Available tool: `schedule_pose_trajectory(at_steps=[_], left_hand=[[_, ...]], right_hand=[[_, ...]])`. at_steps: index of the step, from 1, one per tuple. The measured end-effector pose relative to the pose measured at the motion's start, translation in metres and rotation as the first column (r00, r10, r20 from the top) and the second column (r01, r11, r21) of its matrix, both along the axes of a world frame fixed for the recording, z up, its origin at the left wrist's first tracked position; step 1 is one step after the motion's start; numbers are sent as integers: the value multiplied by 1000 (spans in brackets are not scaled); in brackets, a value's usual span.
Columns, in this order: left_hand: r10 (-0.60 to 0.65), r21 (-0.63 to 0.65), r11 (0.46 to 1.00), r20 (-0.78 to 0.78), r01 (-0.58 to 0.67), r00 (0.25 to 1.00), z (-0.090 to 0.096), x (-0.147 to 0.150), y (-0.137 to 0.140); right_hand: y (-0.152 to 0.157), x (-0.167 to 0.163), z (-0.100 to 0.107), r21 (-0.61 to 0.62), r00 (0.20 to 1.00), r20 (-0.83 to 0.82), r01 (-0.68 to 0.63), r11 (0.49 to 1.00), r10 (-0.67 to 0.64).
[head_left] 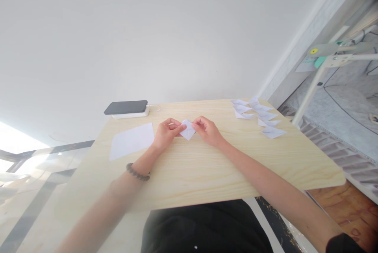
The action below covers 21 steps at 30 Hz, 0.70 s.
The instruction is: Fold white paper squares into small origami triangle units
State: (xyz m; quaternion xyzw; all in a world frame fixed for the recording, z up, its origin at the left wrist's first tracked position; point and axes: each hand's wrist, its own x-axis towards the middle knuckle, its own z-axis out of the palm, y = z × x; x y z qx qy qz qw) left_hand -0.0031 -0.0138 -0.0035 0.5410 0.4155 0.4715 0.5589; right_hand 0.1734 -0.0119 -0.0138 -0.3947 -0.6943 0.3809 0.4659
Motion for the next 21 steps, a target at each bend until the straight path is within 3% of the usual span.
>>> schedule_pose_trajectory(at_steps=[6, 13, 17, 21], left_hand=[[-23, -15, 1000, 13, 23, 1000, -2, -1, 1], [-136, -22, 991, -129, 134, 982, -4, -3, 2], [-131, 26, 990, -173, 138, 976, -4, -2, 0], [-93, 25, 995, -172, 99, 981, -5, -2, 1]], right_hand=[[1, 2, -2, 9, 999, 46, 5, 1000, -6], [-1, 4, -1, 76, 988, 154, 15, 997, -27], [-3, 2, 1, 91, 988, 155, -20, 996, 6], [-3, 1, 1, 27, 995, 94, -20, 999, 18]])
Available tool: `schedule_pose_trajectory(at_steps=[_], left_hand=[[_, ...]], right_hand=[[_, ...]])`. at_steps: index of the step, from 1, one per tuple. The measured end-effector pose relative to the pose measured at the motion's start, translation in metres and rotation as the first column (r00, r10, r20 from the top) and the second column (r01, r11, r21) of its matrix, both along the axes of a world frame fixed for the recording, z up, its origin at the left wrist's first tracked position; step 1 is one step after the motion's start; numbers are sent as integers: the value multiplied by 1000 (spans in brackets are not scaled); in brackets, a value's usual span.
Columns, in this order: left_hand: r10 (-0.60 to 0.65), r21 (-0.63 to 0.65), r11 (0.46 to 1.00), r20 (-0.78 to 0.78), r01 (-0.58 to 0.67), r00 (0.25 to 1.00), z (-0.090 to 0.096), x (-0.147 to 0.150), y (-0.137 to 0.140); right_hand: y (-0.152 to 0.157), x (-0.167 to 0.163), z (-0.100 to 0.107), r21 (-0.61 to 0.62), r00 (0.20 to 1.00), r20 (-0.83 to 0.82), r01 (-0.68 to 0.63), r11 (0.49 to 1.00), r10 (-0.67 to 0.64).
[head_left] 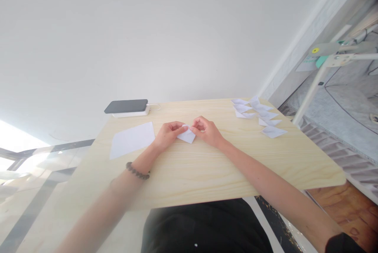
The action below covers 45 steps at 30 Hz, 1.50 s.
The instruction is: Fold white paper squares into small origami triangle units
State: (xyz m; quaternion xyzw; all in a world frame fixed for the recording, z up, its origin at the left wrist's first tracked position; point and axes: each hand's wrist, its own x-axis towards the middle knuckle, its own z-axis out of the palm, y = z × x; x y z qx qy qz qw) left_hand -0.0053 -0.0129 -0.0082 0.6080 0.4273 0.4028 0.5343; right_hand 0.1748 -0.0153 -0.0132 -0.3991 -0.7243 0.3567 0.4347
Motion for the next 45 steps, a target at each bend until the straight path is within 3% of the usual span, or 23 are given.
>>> schedule_pose_trajectory(at_steps=[7, 13, 21, 33, 40, 45], left_hand=[[40, -59, 998, 93, -34, 995, -1, 0, 2], [20, -107, 994, 149, -4, 989, -2, 1, 3], [12, -69, 998, 130, -4, 991, -1, 1, 1], [14, -74, 997, 60, -9, 998, 0, -1, 2], [-117, -109, 986, 97, 128, 988, 8, -1, -2], [-141, -179, 971, 98, 157, 985, 9, -2, -1]], right_hand=[[-1, 2, 4, -49, 989, 149, -8, 999, 15], [-2, 2, 7, -37, 988, 144, -56, 998, 60], [-2, 2, 6, -112, 982, 141, -108, 988, 123], [-2, 6, 9, -104, 964, 183, -176, 979, 193], [-2, 5, 6, -105, 984, 128, -115, 988, 128], [-4, 5, 8, -95, 984, 130, -106, 990, 118]])
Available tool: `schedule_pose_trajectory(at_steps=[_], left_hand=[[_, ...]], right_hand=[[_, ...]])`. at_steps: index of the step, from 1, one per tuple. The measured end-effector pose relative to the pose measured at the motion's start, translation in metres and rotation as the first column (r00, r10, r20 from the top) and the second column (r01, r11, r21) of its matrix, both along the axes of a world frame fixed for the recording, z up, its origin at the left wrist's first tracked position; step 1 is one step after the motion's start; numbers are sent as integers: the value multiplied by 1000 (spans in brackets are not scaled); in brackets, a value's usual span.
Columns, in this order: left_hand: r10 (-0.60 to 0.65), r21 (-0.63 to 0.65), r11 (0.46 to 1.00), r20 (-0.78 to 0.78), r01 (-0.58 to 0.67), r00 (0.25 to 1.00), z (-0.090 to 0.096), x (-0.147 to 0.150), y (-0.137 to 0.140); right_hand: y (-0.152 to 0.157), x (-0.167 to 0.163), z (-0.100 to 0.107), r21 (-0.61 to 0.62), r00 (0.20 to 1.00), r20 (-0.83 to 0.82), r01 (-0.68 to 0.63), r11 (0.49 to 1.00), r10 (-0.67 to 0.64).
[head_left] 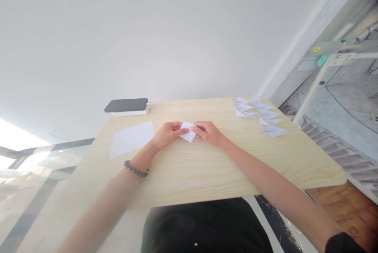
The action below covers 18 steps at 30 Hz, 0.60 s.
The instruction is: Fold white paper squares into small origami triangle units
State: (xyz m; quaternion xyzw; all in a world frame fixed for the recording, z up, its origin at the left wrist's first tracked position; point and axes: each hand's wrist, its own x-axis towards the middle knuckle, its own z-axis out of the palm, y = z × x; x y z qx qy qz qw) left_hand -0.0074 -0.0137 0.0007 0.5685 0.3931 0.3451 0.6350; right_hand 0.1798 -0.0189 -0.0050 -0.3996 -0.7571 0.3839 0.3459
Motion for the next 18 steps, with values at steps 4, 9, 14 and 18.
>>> schedule_pose_trajectory(at_steps=[4, 9, 14, 18], left_hand=[[9, 12, 1000, 5, -9, 1000, -5, -1, 3], [16, 41, 999, 16, -16, 1000, -9, -2, 3], [-8, 7, 1000, 11, 8, 1000, -4, -3, 1], [-51, -47, 998, -24, 50, 998, 0, -5, 2]], right_hand=[[0, 1, 1, 16, 999, 23, -25, 1000, 25], [2, 2, 0, -21, 999, 10, -38, 999, 38], [3, 2, -2, -32, 999, -24, -30, 999, 30], [4, 3, -2, -18, 999, -45, 4, 1000, -5]])
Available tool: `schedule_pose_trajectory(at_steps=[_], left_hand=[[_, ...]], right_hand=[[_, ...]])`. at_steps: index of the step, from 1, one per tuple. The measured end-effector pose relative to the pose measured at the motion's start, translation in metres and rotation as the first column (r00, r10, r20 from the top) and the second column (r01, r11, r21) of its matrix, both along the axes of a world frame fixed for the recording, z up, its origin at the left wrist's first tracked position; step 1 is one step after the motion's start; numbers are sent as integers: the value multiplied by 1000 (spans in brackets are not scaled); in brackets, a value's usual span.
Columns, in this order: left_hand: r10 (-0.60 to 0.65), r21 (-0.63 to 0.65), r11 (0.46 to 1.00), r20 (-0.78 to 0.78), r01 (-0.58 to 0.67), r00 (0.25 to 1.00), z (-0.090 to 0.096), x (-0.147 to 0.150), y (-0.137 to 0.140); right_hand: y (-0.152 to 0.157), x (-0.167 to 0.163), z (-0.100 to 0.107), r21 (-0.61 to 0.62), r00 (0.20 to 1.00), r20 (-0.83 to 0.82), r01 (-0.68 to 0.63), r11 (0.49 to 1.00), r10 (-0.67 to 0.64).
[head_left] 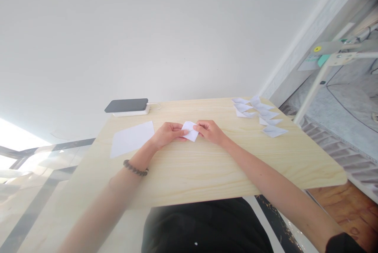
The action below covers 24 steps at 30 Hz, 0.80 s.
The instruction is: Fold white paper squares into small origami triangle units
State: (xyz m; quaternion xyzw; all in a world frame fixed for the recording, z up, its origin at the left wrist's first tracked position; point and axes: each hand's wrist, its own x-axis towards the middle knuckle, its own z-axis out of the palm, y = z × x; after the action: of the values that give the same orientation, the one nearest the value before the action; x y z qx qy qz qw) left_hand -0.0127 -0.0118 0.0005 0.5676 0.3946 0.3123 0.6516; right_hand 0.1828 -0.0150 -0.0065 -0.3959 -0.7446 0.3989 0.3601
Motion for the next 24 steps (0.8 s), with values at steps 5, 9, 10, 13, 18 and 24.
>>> schedule_pose_trajectory(at_steps=[5, 9, 10, 13, 18, 24], left_hand=[[-39, -21, 999, -21, 39, 999, 0, -4, 2], [-77, -25, 997, -16, 76, 997, 1, -7, 2], [-94, -27, 995, -4, 94, 996, 1, -8, 2], [-147, -30, 988, 31, 148, 989, 2, -11, 2], [-159, -3, 987, 34, 159, 987, 2, -13, 2], [-138, 50, 990, 49, 135, 989, 2, -7, 0]], right_hand=[[0, 0, 1, -24, 1000, 6, -17, 1000, 17], [0, 0, 1, -55, 999, -31, -18, 998, 16], [0, 1, 1, -58, 999, -41, -11, 998, 9], [1, 1, 1, -55, 998, -57, 8, 998, -11], [2, 2, 1, -65, 999, -54, 2, 998, -5], [0, 0, 0, 2, 1000, 24, -7, 1000, 7]])
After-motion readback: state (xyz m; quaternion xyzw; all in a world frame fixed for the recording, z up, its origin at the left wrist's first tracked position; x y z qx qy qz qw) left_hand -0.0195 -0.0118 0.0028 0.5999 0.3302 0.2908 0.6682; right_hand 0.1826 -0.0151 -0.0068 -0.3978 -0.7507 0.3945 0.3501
